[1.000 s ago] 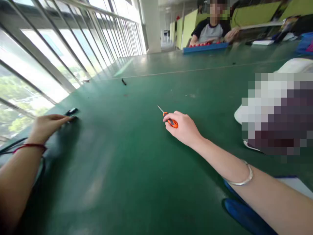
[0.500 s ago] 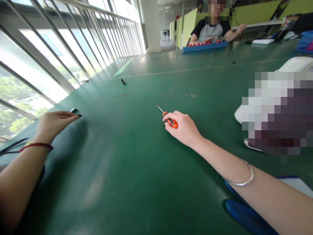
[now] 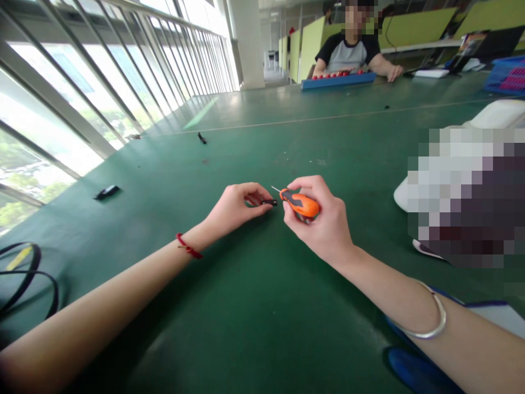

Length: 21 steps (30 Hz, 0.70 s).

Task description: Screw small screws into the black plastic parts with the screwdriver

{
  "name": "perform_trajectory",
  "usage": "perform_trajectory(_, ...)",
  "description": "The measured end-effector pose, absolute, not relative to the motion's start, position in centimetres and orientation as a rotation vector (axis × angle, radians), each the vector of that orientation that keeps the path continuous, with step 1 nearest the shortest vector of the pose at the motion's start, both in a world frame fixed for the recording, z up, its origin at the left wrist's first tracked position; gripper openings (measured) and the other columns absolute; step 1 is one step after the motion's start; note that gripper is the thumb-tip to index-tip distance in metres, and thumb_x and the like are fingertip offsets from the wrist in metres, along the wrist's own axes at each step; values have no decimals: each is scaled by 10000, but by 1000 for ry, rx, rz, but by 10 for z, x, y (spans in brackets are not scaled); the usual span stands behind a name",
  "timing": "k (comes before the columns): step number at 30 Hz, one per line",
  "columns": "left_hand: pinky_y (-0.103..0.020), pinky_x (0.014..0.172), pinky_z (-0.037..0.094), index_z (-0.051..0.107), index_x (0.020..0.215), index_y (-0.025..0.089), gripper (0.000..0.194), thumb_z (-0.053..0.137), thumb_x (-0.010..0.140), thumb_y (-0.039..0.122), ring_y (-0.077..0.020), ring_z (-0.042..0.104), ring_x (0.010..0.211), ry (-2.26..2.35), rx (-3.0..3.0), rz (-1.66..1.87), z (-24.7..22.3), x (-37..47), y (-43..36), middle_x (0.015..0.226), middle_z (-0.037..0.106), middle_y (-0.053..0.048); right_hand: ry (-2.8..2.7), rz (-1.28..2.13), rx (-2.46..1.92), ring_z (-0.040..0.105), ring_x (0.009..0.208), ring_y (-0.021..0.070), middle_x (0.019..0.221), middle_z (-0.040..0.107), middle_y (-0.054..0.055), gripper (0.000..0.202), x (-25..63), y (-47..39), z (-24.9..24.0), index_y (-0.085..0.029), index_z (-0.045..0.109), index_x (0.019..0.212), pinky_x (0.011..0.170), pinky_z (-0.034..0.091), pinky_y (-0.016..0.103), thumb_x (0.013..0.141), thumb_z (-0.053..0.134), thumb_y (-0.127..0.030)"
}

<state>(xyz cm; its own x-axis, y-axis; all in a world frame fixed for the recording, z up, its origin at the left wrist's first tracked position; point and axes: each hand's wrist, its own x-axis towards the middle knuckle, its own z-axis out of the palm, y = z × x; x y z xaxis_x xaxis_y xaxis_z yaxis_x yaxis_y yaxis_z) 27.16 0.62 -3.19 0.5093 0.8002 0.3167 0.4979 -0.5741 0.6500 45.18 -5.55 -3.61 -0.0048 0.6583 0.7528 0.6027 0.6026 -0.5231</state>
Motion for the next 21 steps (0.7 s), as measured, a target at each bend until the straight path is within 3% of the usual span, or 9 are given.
perform_trajectory(5, -262, 711, 481, 679, 800, 180, 105, 622, 726, 228, -140, 605, 761, 1085, 2293, 869, -45, 272, 6, 811, 680, -17, -1559, -57, -978, 557, 628, 106, 793, 551, -21, 199, 454, -54, -26, -249, 519, 846, 554, 466, 245, 720, 662, -192)
perform_trajectory(9, -273, 719, 482, 672, 781, 176, 91, 623, 725, 229, -145, 598, 771, 1111, 2250, 846, -45, 270, 7, 810, 673, -20, -1562, 18, -977, 522, 584, 90, 704, 509, -28, 140, 453, -47, 5, -219, 517, 768, 474, 443, 227, 744, 654, -222)
perform_trajectory(12, -286, 731, 480, 665, 781, 173, 89, 613, 733, 228, -153, 590, 781, 1113, 2274, 836, -44, 270, 7, 808, 667, -23, -1714, 96, -1024, 455, 518, 73, 638, 489, -33, 211, 448, -37, 32, -203, 486, 644, 419, 399, 224, 709, 686, -225)
perform_trajectory(17, -282, 730, 480, 659, 776, 168, 77, 617, 724, 206, -149, 581, 774, 1077, 2278, 806, -42, 269, 5, 802, 660, -22, -1773, 63, -988, 474, 583, 68, 671, 481, -41, 214, 441, -14, 53, -195, 485, 670, 500, 433, 227, 672, 686, -120)
perform_trajectory(21, -274, 723, 482, 653, 779, 169, 71, 615, 730, 203, -145, 589, 775, 1043, 2248, 800, -43, 267, 6, 812, 660, -21, -1670, 11, -949, 433, 588, 73, 658, 438, -43, 258, 440, -5, 43, -206, 434, 649, 524, 419, 238, 687, 680, -138)
